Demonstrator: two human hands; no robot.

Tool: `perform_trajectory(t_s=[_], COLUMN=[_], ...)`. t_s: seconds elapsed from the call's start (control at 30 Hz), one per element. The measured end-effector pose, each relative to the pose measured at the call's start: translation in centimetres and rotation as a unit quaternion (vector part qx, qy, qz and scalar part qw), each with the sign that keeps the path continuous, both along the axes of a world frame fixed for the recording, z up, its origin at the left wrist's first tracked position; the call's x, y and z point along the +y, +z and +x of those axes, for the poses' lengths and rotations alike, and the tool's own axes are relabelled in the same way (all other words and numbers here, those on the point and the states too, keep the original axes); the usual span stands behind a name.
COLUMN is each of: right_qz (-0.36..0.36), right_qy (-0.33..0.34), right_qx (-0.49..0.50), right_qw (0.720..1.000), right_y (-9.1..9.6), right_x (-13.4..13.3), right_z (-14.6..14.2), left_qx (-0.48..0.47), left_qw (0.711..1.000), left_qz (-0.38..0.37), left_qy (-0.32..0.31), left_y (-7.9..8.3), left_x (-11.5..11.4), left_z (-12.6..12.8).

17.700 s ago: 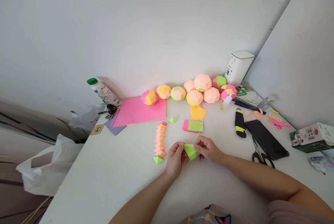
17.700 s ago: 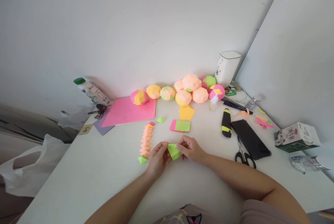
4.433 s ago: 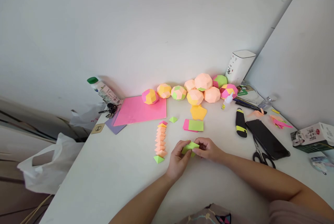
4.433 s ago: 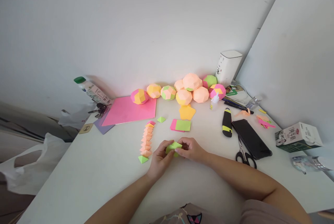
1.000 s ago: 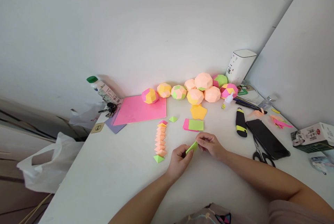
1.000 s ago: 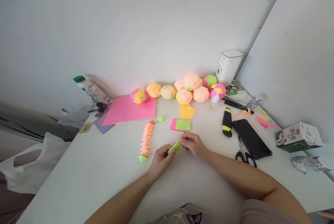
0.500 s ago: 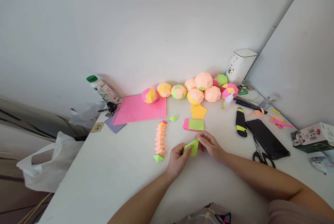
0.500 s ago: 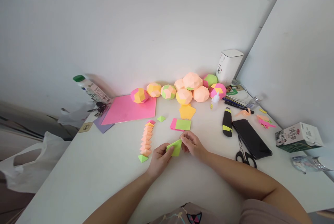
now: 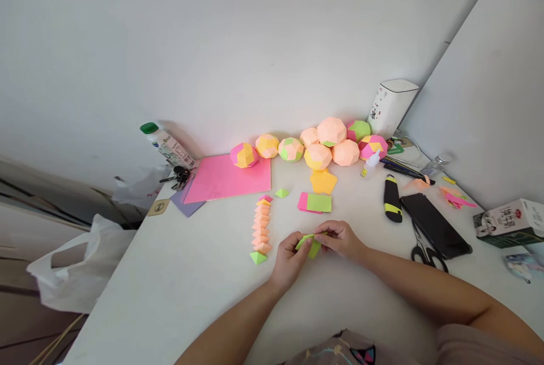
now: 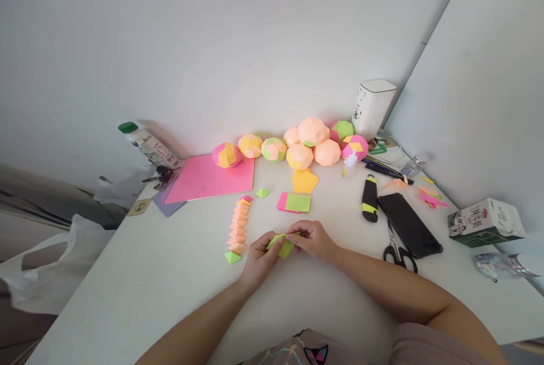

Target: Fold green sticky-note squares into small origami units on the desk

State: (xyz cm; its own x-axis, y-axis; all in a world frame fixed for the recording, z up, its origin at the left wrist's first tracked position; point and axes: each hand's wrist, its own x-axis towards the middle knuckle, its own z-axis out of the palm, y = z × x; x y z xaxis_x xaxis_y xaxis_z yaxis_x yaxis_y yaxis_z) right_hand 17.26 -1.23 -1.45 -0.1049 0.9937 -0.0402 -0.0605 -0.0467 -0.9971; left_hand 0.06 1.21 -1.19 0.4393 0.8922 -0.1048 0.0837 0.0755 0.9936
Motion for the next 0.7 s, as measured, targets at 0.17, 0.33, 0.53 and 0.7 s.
perform_trajectory(t_s=[0.17, 0.33, 0.53, 0.7], right_qz=[0.007, 0.005, 0.002, 0.001], right_qy=[0.002, 0.003, 0.01, 0.013], right_qx=[-0.017, -0.026, -0.034, -0.039], right_qw=[1.0, 1.0, 0.999, 0.999], right_y=[0.09, 0.03, -0.05, -0.12], right_x=[-0.03, 0.01, 0.02, 0.0], right_z=[-0.06, -0.02, 0.02, 0.05], left_qx=[-0.008, -0.015, -0.035, -0.042], left_qw=[1.0, 1.0, 0.999, 0.998], left_qz=[-0.009, 0.001, 0.003, -0.019], left_qy=[0.007, 0.019, 0.039, 0.044], left_y=[0.0, 0.02, -0.16, -0.24], left_x=[0.0, -0.04, -0.03, -0.04], left_z=[0.0, 0.08, 0.18, 0.2])
